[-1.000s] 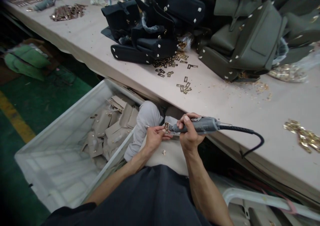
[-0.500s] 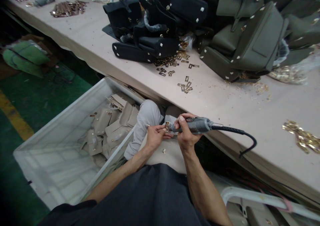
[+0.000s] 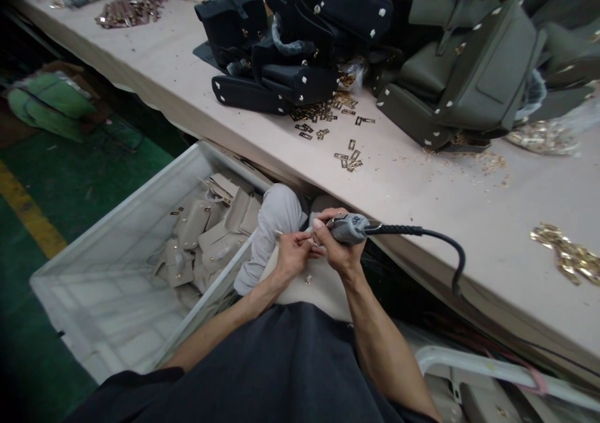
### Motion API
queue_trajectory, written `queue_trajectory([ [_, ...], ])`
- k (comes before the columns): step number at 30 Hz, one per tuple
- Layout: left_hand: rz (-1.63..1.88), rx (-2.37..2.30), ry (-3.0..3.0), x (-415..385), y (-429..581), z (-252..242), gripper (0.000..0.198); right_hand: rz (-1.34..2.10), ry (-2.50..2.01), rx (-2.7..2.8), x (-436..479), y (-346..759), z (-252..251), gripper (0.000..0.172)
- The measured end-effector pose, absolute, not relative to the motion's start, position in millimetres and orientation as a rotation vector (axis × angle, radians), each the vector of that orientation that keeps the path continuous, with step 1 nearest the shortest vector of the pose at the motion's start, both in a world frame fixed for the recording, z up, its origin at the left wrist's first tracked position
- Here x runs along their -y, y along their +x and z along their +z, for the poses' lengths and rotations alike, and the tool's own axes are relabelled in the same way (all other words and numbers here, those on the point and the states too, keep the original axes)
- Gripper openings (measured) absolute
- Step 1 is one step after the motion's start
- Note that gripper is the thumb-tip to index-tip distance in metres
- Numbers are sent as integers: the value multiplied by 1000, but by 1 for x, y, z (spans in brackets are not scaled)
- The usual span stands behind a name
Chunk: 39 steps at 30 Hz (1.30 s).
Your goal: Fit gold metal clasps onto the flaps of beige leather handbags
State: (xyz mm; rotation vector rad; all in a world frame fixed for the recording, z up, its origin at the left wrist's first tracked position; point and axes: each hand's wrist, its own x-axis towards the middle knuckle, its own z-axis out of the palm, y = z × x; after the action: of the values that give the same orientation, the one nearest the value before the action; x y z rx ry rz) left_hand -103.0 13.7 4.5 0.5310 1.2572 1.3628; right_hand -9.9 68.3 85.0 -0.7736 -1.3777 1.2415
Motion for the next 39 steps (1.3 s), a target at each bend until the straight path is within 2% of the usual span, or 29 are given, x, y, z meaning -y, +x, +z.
queue_trajectory([
  [7,1420,-1238,531,-10,-99,-2,18,1314,-842,1519,-74,-10,92,24],
  [11,1426,-1249,501,-8,-97,0,24,1331,-851,1606,-76,-10,93,24],
  [15,1425,-1248,460,-7,-96,8,22,1325,-789,1657,-76,-10,93,20],
  [20,1455,-1259,400,-5,-95,9,15,1257,-782,1644,-69,-16,92,22],
  [24,1482,-1245,422,-3,-94,-1,19,1228,-860,1510,-63,-21,84,24],
  [28,1426,-1308,399,-2,-93,-7,21,1343,-916,1346,-65,-19,77,26],
  [34,1394,-1269,392,-1,-96,0,21,1356,-701,1185,-71,1,110,18],
  [39,1378,-1260,384,-1,-97,1,20,1269,-717,1128,-76,21,129,16],
])
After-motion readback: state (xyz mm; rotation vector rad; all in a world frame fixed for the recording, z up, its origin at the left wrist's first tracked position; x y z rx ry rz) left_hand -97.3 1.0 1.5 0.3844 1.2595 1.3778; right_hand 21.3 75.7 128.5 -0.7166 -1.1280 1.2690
